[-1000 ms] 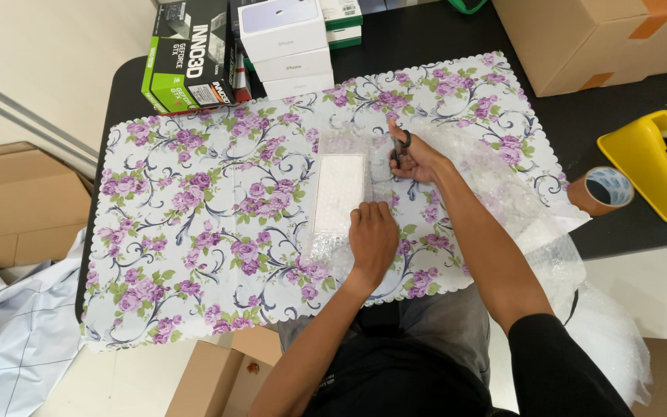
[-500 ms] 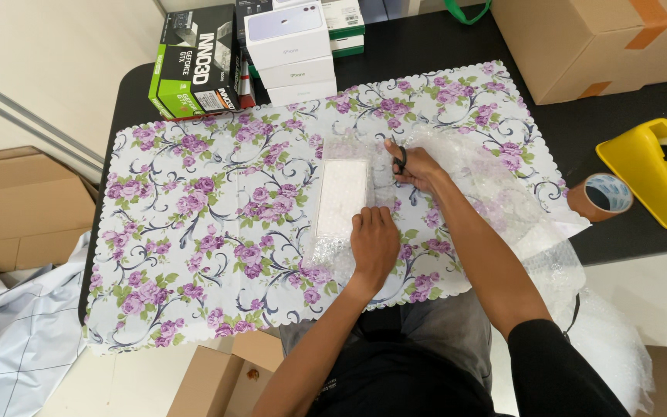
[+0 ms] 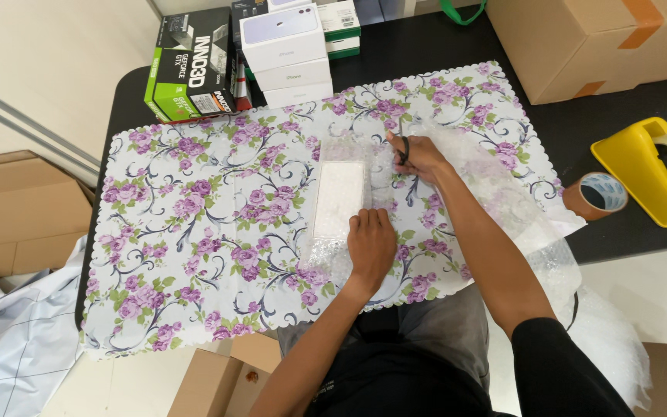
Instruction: The person wraps a smartphone box in bubble wrap and secures it with tape using a tape dispenser and scissors.
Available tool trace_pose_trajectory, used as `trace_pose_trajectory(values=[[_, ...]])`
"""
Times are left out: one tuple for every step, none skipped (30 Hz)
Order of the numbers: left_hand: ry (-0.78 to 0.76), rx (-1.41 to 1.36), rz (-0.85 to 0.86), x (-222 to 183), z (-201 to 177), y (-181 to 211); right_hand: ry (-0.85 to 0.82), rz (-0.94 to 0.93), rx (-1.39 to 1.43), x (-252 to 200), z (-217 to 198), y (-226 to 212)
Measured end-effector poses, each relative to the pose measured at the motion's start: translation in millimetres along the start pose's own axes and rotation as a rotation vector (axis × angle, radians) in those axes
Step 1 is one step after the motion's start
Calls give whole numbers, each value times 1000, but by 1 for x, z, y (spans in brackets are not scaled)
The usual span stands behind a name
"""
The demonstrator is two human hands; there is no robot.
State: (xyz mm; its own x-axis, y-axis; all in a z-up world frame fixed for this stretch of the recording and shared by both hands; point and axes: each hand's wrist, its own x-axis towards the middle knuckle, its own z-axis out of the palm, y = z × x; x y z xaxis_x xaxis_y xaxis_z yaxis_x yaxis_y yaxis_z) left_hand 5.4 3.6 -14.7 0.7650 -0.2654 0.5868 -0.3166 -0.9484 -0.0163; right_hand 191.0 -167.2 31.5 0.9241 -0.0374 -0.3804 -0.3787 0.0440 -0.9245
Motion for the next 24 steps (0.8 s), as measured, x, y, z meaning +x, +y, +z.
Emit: trace_pose_trajectory(values=[[-12, -26, -8, -3, 6, 0, -35, -28, -34, -6, -2, -1], [-14, -33, -3, -5, 4, 2, -27, -26, -33, -22, -2, -8], [-49, -46, -13, -4, 2, 1, -48, -40, -123, -35, -1, -18], [-84, -58, -23, -3, 0, 1, -69, -53, -213, -50, 0, -29], [-75, -61, -10, 1, -10, 0, -57, -63, -207, -59, -8, -30], [-116, -104, -39, 4, -20, 0, -101, -75, -533, -69, -15, -32], [-160, -150, -65, 6, -31, 2, -139, -78, -860, -81, -24, -31], [-154, -157, -50, 13, -32, -1, -122, -80, -855, -89, -33, -27], [-254, -182, -62, 16, -34, -3, -181, -116, -848, -99, -43, -20], [-356, -205, -74, 19, -35, -5, -240, -153, -841, -108, -52, -12], [-364, -216, -55, 28, -40, 1, -222, -139, -833, -124, -64, -21], [-351, -162, -51, 37, -44, 6, -284, -171, -588, -140, -76, -31], [-340, -110, -50, 45, -48, 13, -340, -203, -344, -156, -87, -41], [-350, -124, -34, 55, -51, 28, -321, -191, -339, -151, -107, -43], [-357, -212, -7, 66, -53, 43, -210, -228, -348, -145, -127, -45], [-364, -300, 20, 78, -55, 58, -99, -263, -359, -139, -148, -48], [-370, -315, 42, 88, -48, 74, -74, -256, -354, -129, -161, -38], [-444, -349, 94, 99, -42, 91, 39, -230, -410, -119, -175, -28], [-508, -386, 149, 113, -34, 110, 157, -209, -471, -107, -192, -22], [-503, -403, 171, 119, -17, 127, 186, -207, -473, -89, -209, -7], [-543, -387, 192, 122, -1, 142, 289, -177, -695, -71, -224, 9], [-583, -371, 214, 127, 15, 158, 392, -140, -917, -53, -239, 25], [-581, -379, 230, 132, 21, 168, 409, -134, -915, -49, -247, 30], [-623, -393, 226, 136, 27, 177, 470, -79, -917, -45, -254, 35]])
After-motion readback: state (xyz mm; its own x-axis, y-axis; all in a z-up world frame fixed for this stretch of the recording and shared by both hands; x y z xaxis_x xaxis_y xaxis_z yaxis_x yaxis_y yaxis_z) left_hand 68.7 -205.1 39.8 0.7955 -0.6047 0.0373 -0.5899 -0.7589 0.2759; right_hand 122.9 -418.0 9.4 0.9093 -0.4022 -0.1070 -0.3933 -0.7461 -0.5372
